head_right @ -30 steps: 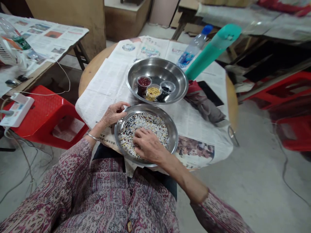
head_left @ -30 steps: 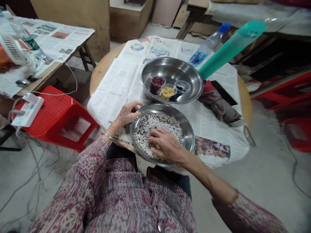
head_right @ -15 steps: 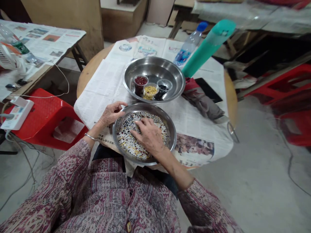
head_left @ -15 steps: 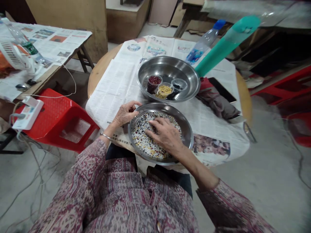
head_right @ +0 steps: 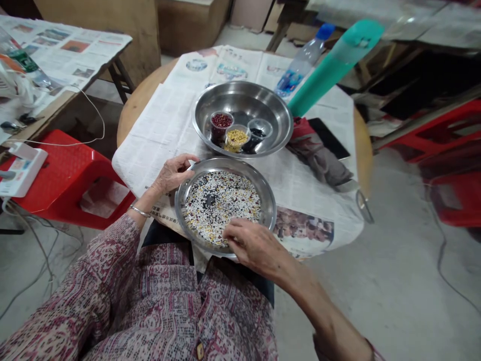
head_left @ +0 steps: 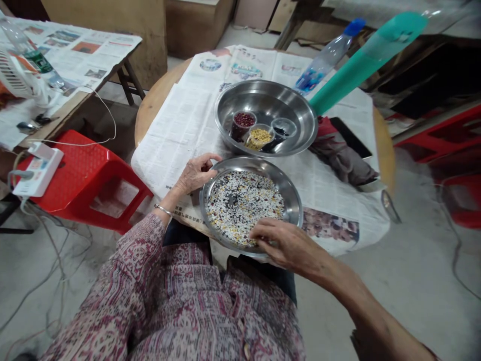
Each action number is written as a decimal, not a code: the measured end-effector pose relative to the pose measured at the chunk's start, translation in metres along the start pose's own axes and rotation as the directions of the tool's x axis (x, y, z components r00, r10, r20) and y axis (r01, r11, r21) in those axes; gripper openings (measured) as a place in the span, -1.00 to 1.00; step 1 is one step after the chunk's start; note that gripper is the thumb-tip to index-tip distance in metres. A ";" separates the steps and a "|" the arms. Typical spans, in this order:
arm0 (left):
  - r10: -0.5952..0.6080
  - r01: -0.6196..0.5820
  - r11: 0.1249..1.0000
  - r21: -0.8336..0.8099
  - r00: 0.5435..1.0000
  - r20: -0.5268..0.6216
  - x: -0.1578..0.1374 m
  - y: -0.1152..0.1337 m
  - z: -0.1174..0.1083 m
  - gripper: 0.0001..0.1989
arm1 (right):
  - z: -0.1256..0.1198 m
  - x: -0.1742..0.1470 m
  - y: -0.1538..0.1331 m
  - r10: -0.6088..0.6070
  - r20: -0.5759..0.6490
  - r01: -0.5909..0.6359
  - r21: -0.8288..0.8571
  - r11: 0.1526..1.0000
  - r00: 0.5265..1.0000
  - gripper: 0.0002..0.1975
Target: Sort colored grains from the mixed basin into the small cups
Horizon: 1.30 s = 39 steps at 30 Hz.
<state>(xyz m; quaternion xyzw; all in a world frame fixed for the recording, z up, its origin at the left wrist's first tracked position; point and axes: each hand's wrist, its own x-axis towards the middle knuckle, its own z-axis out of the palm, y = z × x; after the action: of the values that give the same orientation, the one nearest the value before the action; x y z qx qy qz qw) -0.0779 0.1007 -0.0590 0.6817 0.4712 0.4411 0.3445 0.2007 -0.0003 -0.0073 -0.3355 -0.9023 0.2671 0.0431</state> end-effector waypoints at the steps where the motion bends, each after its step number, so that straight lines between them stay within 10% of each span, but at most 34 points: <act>1: 0.000 0.000 1.000 -0.001 1.000 -0.002 0.000 0.000 0.000 -0.68 | 0.003 0.000 -0.001 -0.009 0.021 0.009 -0.005 1.000 1.000 -0.81; 6: -0.004 0.004 1.000 0.004 1.000 -0.006 0.000 0.001 0.000 -0.68 | 0.013 0.021 -0.005 -0.015 -0.102 0.002 -0.128 0.992 0.995 -0.68; 13: -0.013 0.013 1.000 -0.008 1.000 -0.014 0.000 0.001 0.000 -0.66 | 0.013 0.044 0.016 0.199 -0.451 -0.328 -0.228 0.917 0.870 -0.66; 28: 0.023 -0.023 0.999 0.026 1.000 -0.012 0.000 -0.002 0.000 -0.67 | 0.021 0.074 -0.005 0.097 -0.165 -0.118 -0.125 0.985 0.982 -0.80; 39: -0.014 0.014 1.000 0.009 1.000 -0.004 0.000 0.000 -0.001 -0.70 | -0.004 0.030 0.036 0.187 -0.446 -0.308 -0.215 0.927 0.875 -0.65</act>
<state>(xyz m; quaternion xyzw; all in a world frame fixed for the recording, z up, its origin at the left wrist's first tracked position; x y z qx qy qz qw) -0.0788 0.1004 -0.0582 0.6791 0.4788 0.4378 0.3435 0.1994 0.0424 -0.0254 -0.5011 -0.8495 0.0624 0.1526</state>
